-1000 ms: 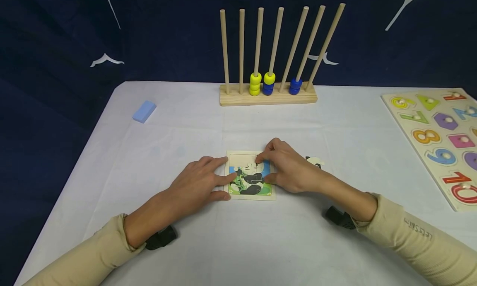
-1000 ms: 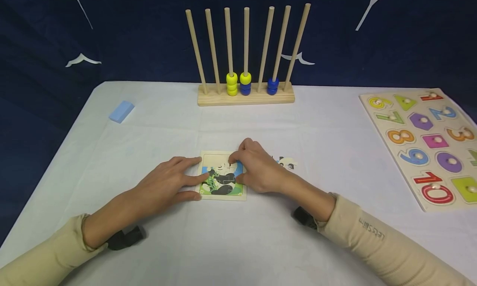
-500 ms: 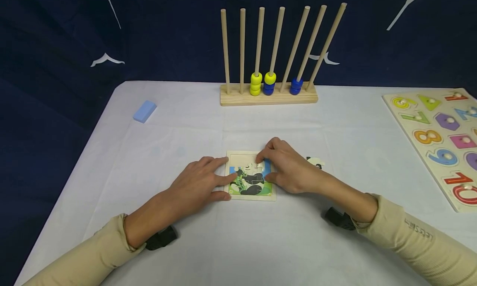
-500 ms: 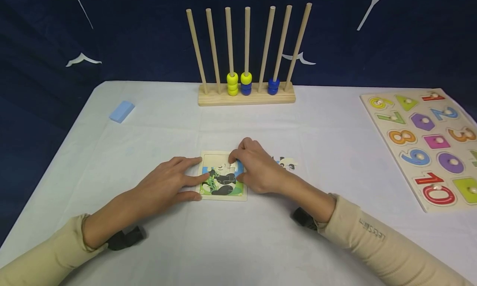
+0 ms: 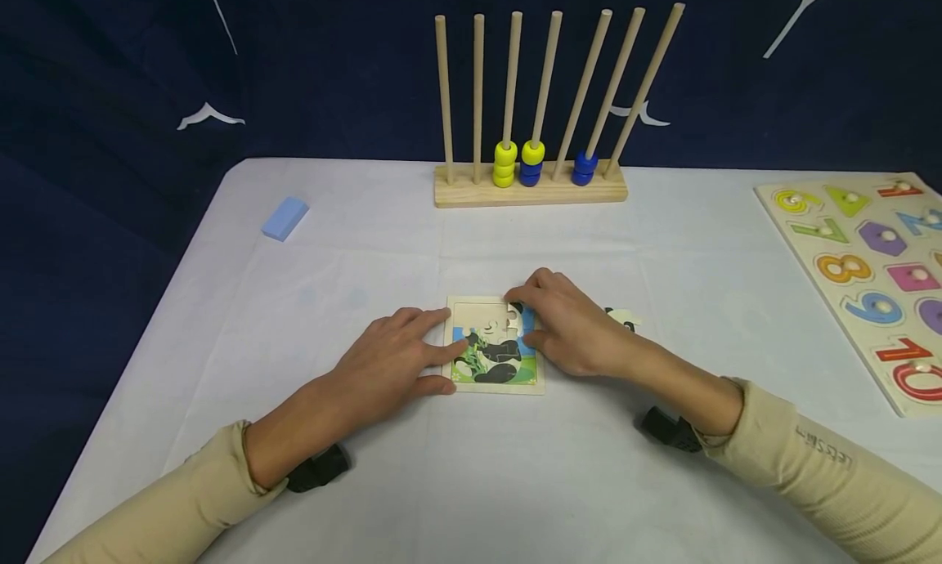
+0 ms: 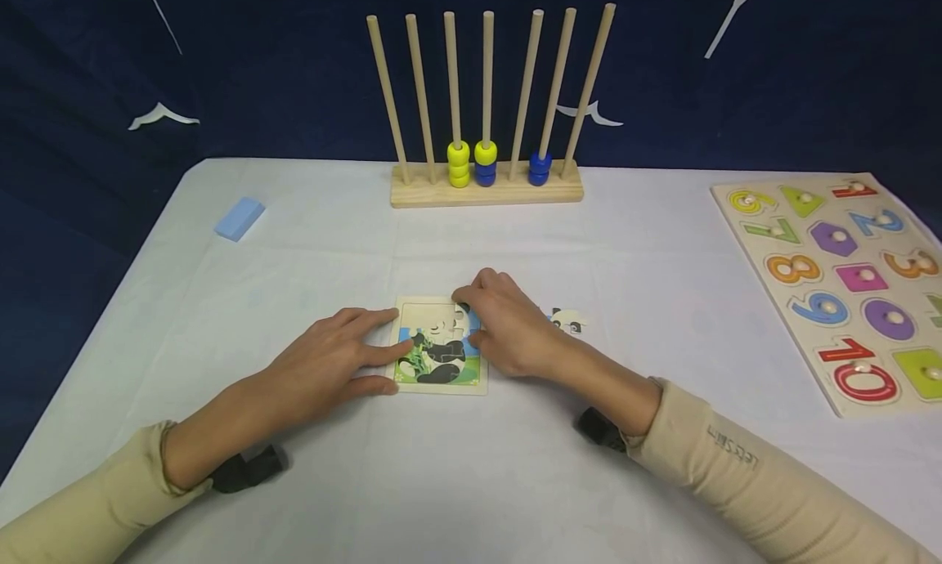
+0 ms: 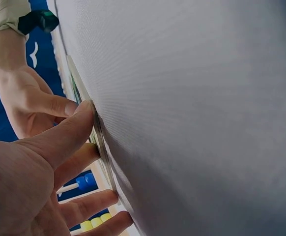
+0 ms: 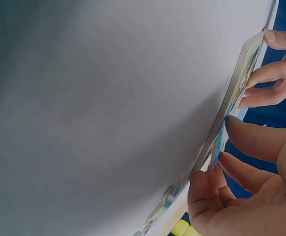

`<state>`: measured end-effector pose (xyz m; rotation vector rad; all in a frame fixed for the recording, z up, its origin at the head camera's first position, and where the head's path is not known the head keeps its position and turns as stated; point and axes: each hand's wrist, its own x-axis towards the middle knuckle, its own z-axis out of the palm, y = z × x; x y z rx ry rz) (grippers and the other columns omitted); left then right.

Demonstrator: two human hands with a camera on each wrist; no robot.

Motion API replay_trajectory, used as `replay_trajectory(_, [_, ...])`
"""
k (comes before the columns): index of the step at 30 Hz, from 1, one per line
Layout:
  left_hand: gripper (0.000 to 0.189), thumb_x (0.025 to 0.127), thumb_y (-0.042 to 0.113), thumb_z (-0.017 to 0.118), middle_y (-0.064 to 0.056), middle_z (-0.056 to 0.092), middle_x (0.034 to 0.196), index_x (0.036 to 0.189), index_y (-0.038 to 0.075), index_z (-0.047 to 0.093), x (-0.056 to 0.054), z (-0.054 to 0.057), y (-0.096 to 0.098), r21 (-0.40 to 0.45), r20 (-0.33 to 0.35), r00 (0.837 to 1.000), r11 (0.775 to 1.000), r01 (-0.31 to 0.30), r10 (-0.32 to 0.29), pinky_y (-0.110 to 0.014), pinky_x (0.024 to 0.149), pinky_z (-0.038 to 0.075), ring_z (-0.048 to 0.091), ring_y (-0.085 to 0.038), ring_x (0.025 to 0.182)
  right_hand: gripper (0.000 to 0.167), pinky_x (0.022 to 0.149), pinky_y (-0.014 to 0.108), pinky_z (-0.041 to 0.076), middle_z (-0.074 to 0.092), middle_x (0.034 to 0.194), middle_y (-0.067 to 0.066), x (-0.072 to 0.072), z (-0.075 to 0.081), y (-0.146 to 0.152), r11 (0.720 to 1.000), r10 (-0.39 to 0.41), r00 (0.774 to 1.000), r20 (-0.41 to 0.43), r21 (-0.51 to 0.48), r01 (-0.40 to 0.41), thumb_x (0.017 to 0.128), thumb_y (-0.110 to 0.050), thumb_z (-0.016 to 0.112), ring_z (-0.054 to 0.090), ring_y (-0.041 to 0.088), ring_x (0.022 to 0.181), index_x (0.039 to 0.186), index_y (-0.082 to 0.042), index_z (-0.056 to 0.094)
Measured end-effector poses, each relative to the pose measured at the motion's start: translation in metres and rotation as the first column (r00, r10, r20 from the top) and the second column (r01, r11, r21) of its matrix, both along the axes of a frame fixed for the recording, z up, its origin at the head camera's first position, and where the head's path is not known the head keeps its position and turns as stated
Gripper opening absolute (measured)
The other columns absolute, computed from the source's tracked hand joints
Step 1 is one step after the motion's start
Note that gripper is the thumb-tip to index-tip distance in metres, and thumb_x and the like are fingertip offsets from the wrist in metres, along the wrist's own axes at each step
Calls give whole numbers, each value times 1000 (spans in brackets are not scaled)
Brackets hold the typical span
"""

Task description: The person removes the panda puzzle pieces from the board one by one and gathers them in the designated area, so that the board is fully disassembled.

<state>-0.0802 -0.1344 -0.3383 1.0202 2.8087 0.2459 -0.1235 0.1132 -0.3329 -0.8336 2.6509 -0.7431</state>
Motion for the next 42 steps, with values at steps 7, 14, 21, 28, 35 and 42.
replay_trajectory(7, [51,87,40,76,-19,49,143,132,20,66,0,1,1,-11,16,1000,1000,-12,12,-53,90,48,49,-35,123,41,86,41,42,55,108,11,-1,1,0,1000,-11,1000,1,-9,11,85,5,71,48,26,100,125,-1,64])
replay_trajectory(14, [51,87,40,75,-18,48,143,133,20,65,0,0,1,-18,24,1000,1000,-13,14,-53,91,47,49,-35,123,42,86,41,43,57,105,10,-2,0,0,1000,-6,1000,0,-8,6,85,5,71,51,26,99,126,-2,65])
replay_trajectory(21, [51,87,40,75,-19,49,143,133,20,65,-1,0,1,-14,21,1000,1000,-11,11,-52,90,47,49,-35,122,40,85,41,44,58,102,9,-3,-1,0,1000,7,1000,-2,5,-7,85,9,68,52,24,97,125,2,66])
replay_trajectory(28, [50,86,40,76,-19,49,142,132,20,66,-1,-1,1,-8,19,1000,1000,-12,12,-52,90,47,49,-35,122,43,83,39,44,60,106,9,-3,-2,2,1000,0,1000,-6,-25,0,85,9,67,51,23,94,127,0,63])
replay_trajectory(35, [50,86,39,76,-19,49,142,131,20,66,-1,0,1,-2,13,1000,1000,-6,6,-52,90,48,50,-35,122,41,82,40,43,60,107,9,-2,2,5,999,-3,1000,2,-46,4,86,6,69,51,24,93,126,1,63])
replay_trajectory(42, [50,86,40,76,-19,49,142,132,20,66,0,0,0,1,11,1000,1000,-8,8,-53,90,47,50,-36,122,36,85,41,46,63,104,6,-2,7,14,999,-9,1000,-11,-40,9,85,6,71,55,23,93,120,2,68])
